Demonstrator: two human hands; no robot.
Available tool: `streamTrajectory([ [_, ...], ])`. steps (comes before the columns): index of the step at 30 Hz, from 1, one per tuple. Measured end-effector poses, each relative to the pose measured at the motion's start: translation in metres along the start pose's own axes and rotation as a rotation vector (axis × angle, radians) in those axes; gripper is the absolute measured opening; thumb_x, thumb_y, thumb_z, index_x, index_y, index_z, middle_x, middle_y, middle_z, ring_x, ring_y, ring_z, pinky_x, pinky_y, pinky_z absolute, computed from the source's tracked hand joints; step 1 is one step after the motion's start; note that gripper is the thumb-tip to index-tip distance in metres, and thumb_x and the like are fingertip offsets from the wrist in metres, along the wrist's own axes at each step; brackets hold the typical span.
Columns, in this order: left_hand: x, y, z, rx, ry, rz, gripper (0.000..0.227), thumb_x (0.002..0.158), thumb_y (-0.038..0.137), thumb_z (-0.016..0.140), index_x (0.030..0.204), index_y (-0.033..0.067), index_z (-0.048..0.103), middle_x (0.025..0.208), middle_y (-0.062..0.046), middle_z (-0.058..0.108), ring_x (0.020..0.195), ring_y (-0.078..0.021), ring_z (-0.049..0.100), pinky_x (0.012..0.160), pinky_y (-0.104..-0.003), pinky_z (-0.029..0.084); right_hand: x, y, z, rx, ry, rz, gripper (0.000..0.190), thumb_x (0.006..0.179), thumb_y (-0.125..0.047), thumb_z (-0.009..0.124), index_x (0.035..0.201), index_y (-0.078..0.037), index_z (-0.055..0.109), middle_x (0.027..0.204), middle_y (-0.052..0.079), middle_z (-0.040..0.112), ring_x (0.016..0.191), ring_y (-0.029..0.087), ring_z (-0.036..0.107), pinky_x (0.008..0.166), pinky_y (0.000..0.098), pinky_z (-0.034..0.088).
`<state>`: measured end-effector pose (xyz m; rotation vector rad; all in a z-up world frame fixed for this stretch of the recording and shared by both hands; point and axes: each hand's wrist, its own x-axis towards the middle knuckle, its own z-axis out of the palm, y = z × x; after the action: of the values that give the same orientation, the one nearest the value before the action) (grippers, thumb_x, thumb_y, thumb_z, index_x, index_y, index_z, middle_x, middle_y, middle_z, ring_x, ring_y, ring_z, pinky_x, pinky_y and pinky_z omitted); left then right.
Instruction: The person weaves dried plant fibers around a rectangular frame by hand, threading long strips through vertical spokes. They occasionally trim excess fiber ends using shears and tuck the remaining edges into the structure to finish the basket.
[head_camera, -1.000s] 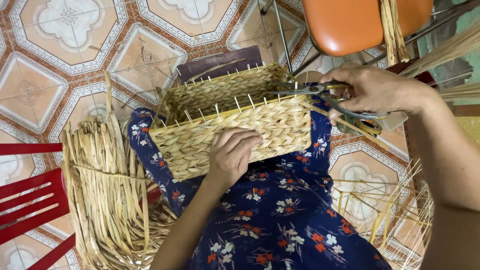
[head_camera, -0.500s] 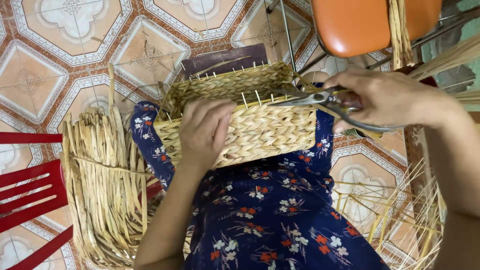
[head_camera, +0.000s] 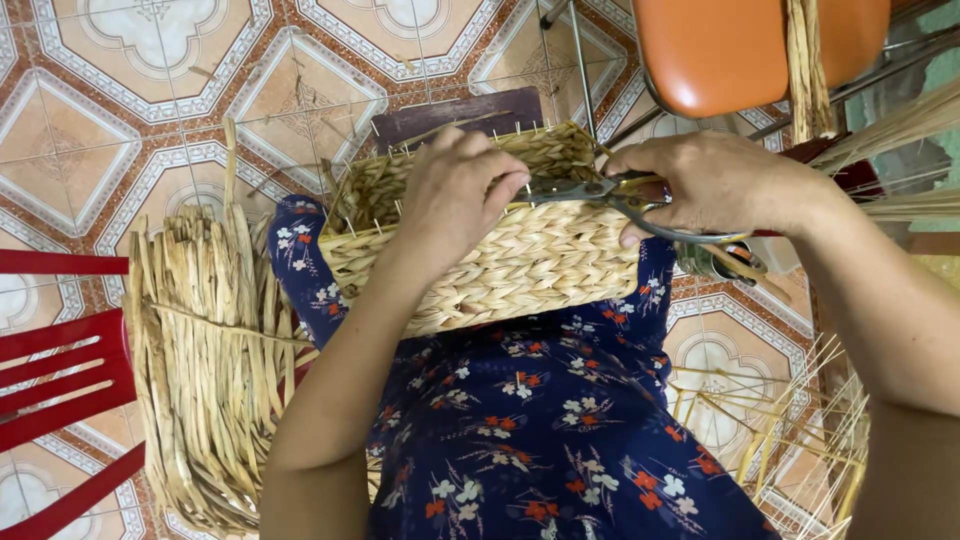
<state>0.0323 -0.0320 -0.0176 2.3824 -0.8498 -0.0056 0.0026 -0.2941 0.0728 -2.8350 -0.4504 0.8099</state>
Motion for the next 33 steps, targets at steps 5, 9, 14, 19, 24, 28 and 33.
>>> streamTrajectory([
  [5,0.001,-0.008,0.006,0.033,0.031,0.035,0.023,0.096,0.036,0.069,0.102,0.0161,0.078,0.090,-0.003,0.065,0.098,-0.0230,0.053,0.093,-0.043,0.044,0.002,0.012,0.018,0.072,-0.017,-0.025,0.068,0.072,-0.049,0.085,0.130,-0.019,0.066,0.097,0.005,0.079,0.071,0.024,0.073,0.068,0.0406,0.060],
  [9,0.001,-0.009,-0.006,0.042,0.037,0.044,0.025,0.096,0.038,0.068,0.103,0.0163,0.078,0.091,-0.002,0.065,0.097,-0.0228,0.054,0.092,-0.043,0.045,0.001,0.012,0.018,0.098,0.070,-0.131,0.063,0.071,-0.043,0.087,0.126,-0.017,0.070,0.098,0.006,0.079,0.059,0.022,0.074,0.060,0.0397,0.060],
  [14,0.003,-0.003,-0.013,0.041,-0.056,-0.011,0.023,0.095,0.038,0.069,0.103,0.0183,0.078,0.086,-0.003,0.065,0.092,-0.0227,0.055,0.089,-0.042,0.046,0.010,-0.001,0.013,0.028,-0.012,-0.072,0.071,0.070,-0.057,0.079,0.126,-0.014,0.066,0.080,0.009,0.075,0.058,0.020,0.068,0.057,0.0398,0.055],
  [19,0.004,-0.005,-0.012,0.004,-0.039,0.036,0.017,0.094,0.032,0.071,0.103,0.0194,0.078,0.082,-0.002,0.065,0.086,-0.0213,0.057,0.088,-0.042,0.048,0.019,-0.007,0.014,-0.052,-0.154,0.050,0.085,0.062,-0.074,0.073,0.121,-0.013,0.066,0.067,0.007,0.071,0.058,0.022,0.065,0.056,0.0417,0.050],
  [24,0.004,-0.006,-0.012,-0.127,-0.030,0.062,0.011,0.096,0.022,0.071,0.106,0.0177,0.075,0.083,-0.001,0.066,0.083,-0.0173,0.062,0.094,-0.040,0.050,0.018,-0.012,0.012,-0.037,-0.083,0.012,0.081,0.061,-0.070,0.079,0.117,-0.012,0.069,0.076,0.008,0.075,0.070,0.022,0.071,0.066,0.0399,0.054],
  [28,0.008,-0.004,-0.010,-0.145,-0.064,0.046,0.010,0.096,0.017,0.068,0.105,0.0171,0.074,0.084,-0.001,0.068,0.082,-0.0171,0.064,0.097,-0.041,0.050,0.014,0.002,0.029,0.064,-0.022,-0.010,0.082,0.064,-0.063,0.084,0.128,-0.014,0.066,0.094,0.009,0.078,0.078,0.022,0.076,0.070,0.0386,0.060],
  [33,0.012,-0.008,-0.010,-0.148,0.015,0.115,0.005,0.096,0.015,0.068,0.099,0.0143,0.071,0.086,0.000,0.072,0.084,-0.0141,0.069,0.113,-0.049,0.038,0.013,0.007,0.039,0.046,0.249,-0.292,0.072,0.067,-0.059,0.081,0.119,-0.010,0.070,0.111,0.009,0.078,0.080,0.027,0.076,0.075,0.0401,0.061],
])
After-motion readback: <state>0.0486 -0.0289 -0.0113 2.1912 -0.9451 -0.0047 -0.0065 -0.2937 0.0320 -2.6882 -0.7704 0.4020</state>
